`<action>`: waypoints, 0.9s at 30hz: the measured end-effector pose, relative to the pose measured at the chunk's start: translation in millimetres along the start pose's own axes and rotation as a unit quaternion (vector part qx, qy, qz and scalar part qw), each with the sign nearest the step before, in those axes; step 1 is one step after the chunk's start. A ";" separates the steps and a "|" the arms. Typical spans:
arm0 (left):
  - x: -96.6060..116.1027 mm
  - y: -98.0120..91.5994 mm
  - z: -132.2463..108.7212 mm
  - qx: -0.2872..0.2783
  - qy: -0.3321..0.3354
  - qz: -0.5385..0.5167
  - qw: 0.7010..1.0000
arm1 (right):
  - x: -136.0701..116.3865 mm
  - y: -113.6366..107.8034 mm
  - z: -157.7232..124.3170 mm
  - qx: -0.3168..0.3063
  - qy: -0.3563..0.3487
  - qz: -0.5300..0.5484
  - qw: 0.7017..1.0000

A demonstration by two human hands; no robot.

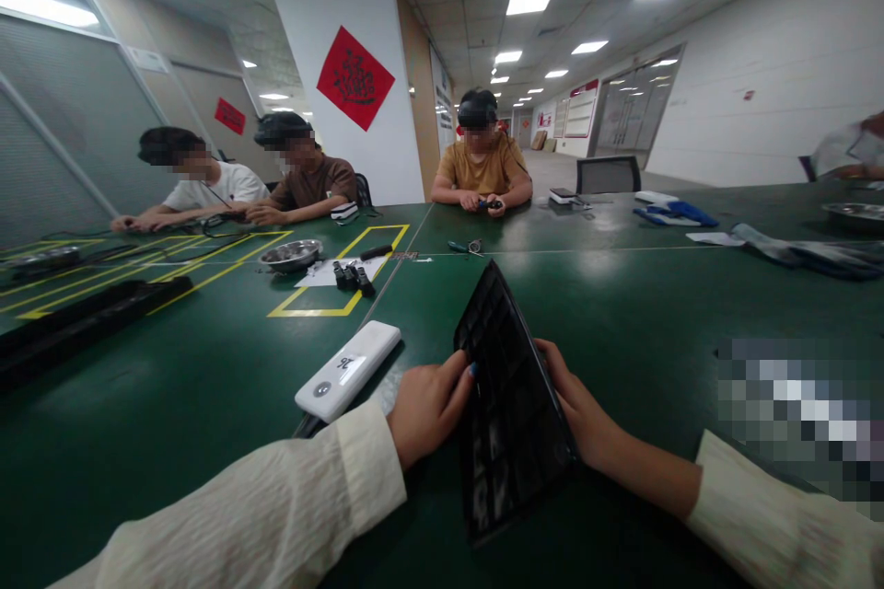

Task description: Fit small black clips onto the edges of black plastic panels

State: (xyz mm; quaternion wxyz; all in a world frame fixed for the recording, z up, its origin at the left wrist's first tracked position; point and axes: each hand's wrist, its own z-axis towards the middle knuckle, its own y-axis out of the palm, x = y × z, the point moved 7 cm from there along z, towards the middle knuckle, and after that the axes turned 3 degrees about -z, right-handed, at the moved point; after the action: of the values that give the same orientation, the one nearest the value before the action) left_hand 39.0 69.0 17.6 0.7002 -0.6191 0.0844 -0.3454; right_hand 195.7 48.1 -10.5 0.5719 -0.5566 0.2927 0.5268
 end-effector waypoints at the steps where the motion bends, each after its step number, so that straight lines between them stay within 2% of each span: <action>1: -0.3 0.1 -0.1 -0.002 -0.001 -0.003 1.000 | 0.2 0.0 0.2 0.000 0.000 0.001 1.000; 7: 1.7 -2.9 -2.0 0.021 0.016 0.004 1.000 | 2.4 0.3 1.7 0.005 -0.005 -0.006 1.000; 10: 2.5 -1.7 -1.5 0.012 0.016 0.004 1.000 | 4.8 0.1 1.6 0.007 -0.005 -0.005 1.000; 14: -0.9 0.3 0.3 0.007 -0.010 -0.004 1.000 | 5.7 -0.6 1.2 0.009 -0.006 -0.015 1.000; 18: -7.5 -0.5 0.3 0.035 -0.043 -0.047 0.997 | 4.6 -0.2 1.1 0.004 -0.001 -0.015 1.000; 27: -0.2 -2.7 -3.0 0.041 0.002 -0.030 0.999 | 4.0 0.0 1.4 0.001 -0.004 -0.001 1.000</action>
State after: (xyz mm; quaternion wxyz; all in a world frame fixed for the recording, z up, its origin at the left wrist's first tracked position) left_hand 36.2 66.7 19.4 0.7141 -0.5916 0.0531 -0.3706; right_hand 196.4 50.5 -13.9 0.5742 -0.5544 0.2904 0.5279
